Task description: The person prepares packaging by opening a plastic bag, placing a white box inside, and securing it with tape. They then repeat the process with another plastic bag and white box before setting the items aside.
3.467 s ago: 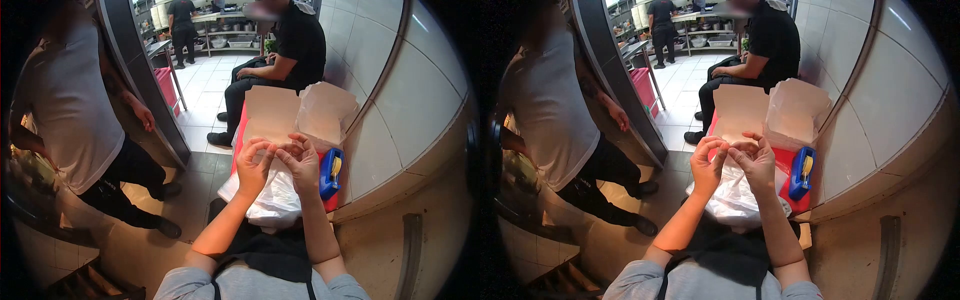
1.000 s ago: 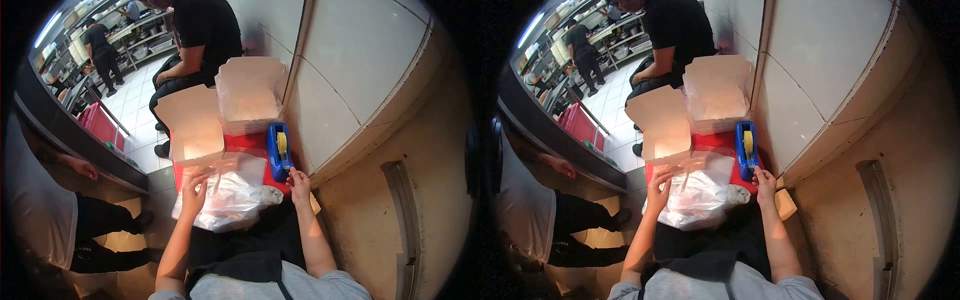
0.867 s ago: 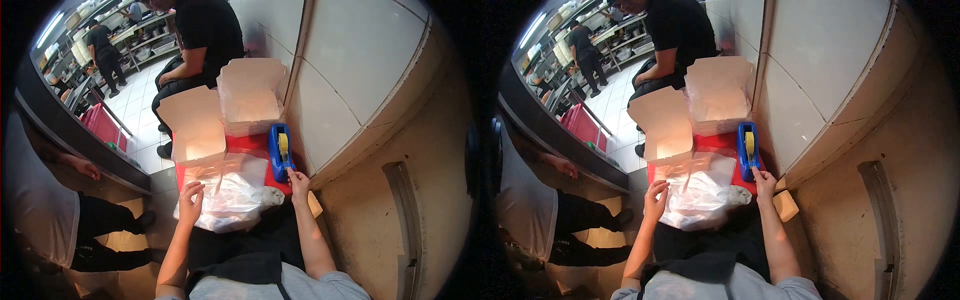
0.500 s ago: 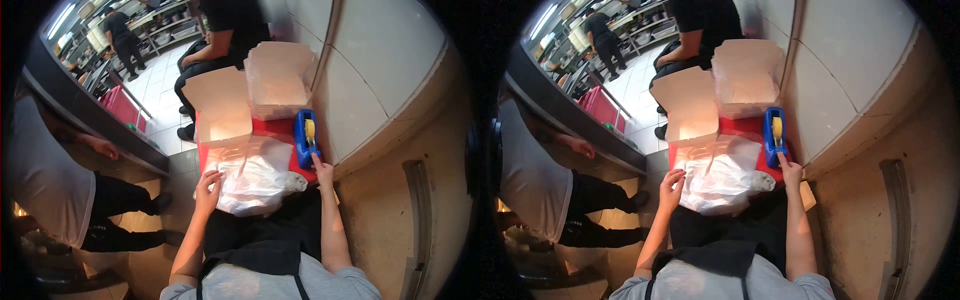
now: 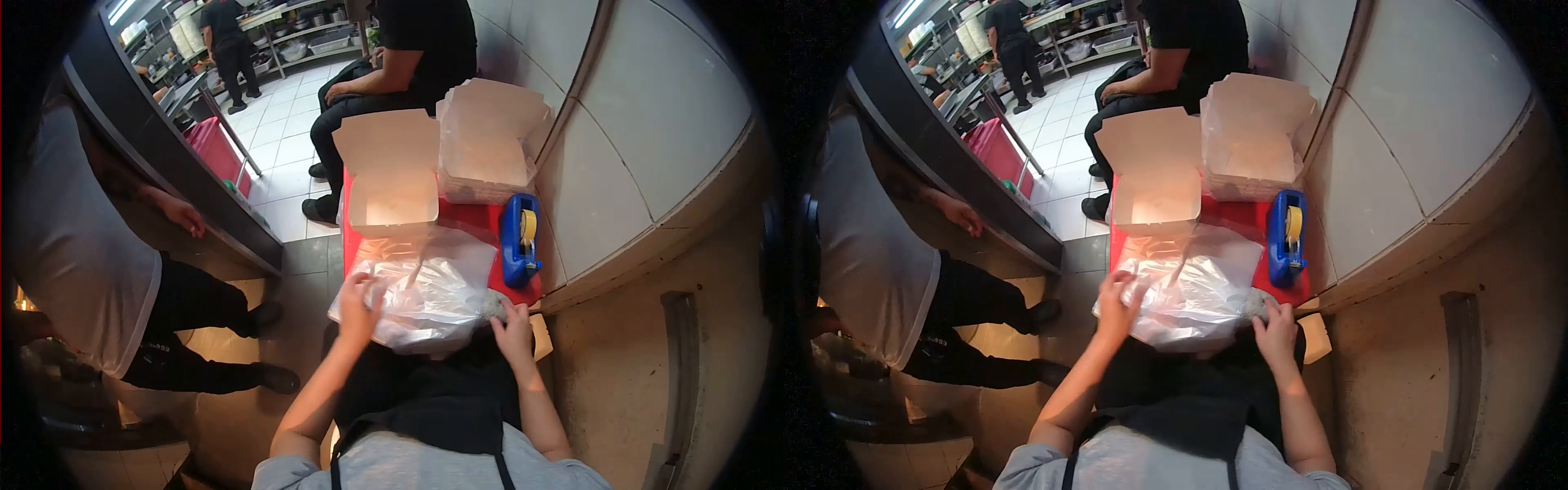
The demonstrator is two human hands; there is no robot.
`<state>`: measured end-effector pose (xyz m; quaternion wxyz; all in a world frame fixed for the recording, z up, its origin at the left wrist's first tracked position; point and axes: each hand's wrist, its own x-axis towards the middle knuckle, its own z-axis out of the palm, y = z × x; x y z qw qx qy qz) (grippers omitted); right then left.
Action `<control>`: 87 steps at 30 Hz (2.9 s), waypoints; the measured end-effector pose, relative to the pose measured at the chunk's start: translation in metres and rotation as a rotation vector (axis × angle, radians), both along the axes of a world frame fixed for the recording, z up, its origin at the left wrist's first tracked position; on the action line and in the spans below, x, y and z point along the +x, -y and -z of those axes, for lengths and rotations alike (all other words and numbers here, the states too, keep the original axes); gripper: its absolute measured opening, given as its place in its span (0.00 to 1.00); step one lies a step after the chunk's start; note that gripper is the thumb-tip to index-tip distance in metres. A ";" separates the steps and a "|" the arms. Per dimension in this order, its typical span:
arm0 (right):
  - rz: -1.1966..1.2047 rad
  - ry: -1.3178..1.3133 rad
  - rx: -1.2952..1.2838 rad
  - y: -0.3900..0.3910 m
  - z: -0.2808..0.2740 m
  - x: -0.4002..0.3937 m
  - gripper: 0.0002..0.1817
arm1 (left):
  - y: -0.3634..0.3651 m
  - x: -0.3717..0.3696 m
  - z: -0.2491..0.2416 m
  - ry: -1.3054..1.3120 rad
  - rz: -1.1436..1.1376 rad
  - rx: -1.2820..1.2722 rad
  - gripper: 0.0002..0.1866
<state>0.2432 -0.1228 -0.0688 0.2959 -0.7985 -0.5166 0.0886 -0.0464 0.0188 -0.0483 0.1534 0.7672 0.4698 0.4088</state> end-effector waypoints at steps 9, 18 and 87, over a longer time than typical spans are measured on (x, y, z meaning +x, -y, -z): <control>-0.077 0.154 -0.013 -0.011 0.046 0.025 0.08 | 0.062 0.194 0.031 -0.733 0.511 0.333 0.16; -0.108 0.056 -0.262 -0.012 -0.003 0.018 0.15 | 0.025 0.128 -0.006 -0.192 0.500 -0.105 0.18; -1.208 -0.537 -0.603 -0.043 -0.054 -0.039 0.17 | 0.069 -0.047 -0.226 0.112 0.852 -0.111 0.22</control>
